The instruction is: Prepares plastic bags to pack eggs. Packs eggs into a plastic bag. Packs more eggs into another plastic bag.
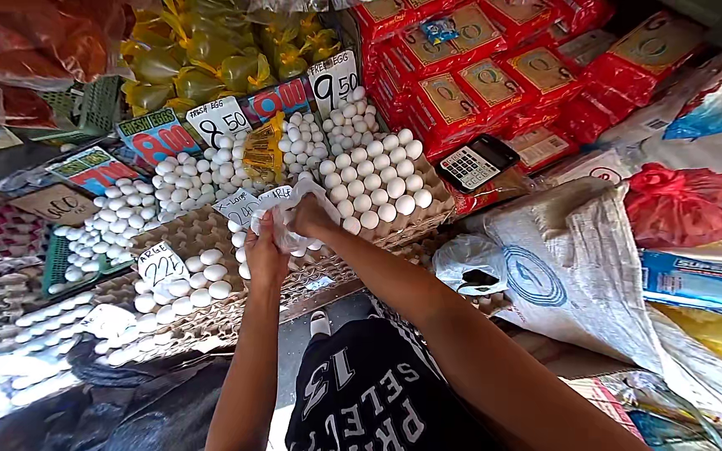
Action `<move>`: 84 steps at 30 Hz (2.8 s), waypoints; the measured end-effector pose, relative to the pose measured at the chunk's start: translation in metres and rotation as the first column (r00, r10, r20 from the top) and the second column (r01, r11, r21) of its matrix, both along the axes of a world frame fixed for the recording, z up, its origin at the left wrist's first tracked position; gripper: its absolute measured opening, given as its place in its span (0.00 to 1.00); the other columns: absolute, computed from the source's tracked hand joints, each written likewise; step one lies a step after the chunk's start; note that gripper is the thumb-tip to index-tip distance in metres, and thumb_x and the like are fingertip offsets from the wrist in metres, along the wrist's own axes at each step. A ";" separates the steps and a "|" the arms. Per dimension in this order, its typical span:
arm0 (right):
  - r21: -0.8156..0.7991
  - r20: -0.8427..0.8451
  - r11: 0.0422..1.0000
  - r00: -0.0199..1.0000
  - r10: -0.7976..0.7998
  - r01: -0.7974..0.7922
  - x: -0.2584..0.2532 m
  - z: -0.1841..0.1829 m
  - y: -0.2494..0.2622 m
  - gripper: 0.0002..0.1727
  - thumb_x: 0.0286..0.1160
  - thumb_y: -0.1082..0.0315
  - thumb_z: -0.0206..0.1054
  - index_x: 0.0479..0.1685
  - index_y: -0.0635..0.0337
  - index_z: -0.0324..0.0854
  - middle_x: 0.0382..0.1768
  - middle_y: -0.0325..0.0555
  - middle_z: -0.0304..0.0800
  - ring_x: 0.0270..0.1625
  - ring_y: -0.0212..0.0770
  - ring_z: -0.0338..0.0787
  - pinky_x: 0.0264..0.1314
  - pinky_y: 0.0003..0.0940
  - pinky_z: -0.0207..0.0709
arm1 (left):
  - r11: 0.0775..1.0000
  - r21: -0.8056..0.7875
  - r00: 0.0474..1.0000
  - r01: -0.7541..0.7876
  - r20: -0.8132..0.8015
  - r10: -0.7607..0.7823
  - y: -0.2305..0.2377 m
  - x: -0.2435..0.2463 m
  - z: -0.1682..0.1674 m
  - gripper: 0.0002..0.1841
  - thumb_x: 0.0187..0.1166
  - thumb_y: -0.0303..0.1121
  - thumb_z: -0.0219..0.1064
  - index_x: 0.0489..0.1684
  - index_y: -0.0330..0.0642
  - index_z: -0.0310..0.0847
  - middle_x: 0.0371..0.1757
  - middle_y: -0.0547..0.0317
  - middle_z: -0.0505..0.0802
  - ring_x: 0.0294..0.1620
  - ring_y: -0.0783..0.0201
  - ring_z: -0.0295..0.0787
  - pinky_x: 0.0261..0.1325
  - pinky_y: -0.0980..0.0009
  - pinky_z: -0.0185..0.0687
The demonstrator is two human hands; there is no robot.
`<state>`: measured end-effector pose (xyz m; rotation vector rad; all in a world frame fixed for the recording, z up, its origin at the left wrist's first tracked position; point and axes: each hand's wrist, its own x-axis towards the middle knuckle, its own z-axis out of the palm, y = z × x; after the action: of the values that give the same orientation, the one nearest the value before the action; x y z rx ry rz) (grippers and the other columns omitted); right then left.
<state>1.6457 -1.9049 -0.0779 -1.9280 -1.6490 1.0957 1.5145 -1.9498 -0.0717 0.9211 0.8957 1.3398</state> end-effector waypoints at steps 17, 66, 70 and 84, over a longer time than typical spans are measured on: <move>0.390 -0.083 0.907 0.987 -0.137 0.158 0.122 0.065 -0.043 0.16 0.82 0.59 0.62 0.60 0.49 0.90 0.56 0.44 0.95 0.58 0.45 0.94 0.63 0.58 0.86 | 0.989 -0.148 0.995 -0.017 0.094 0.032 0.034 -0.010 0.032 0.21 0.87 0.39 0.65 0.73 0.38 0.73 0.63 0.46 0.90 0.63 0.53 0.90 0.68 0.49 0.86; -0.031 -0.539 0.958 0.812 0.223 -0.283 0.086 0.058 0.017 0.23 0.74 0.47 0.74 0.62 0.50 0.87 0.42 0.49 0.91 0.31 0.43 0.88 0.29 0.42 0.85 | 0.958 -0.283 0.990 0.043 0.139 -0.003 -0.027 0.003 0.018 0.22 0.87 0.49 0.63 0.74 0.49 0.75 0.57 0.49 0.92 0.51 0.55 0.93 0.51 0.55 0.93; -0.176 -0.527 0.958 0.844 0.101 -0.225 0.045 0.030 0.023 0.25 0.68 0.47 0.78 0.61 0.49 0.86 0.49 0.52 0.90 0.44 0.50 0.90 0.41 0.53 0.87 | 0.970 -0.245 0.986 0.014 0.167 0.028 -0.032 0.001 0.009 0.21 0.87 0.46 0.63 0.74 0.48 0.75 0.58 0.46 0.91 0.52 0.53 0.93 0.52 0.53 0.93; 0.189 0.340 0.779 0.784 0.520 -0.598 -0.026 -0.015 -0.012 0.11 0.72 0.63 0.72 0.50 0.46 0.95 0.76 0.51 0.78 0.65 0.65 0.84 0.52 0.70 0.84 | 0.969 -0.244 0.972 -0.044 0.214 0.098 -0.024 -0.036 -0.015 0.18 0.87 0.38 0.65 0.72 0.45 0.75 0.56 0.47 0.92 0.51 0.54 0.93 0.52 0.53 0.93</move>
<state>1.6202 -1.9166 -0.0933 -1.4663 -2.4963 0.7249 1.4782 -1.9737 -0.0865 0.5442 0.8963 1.3337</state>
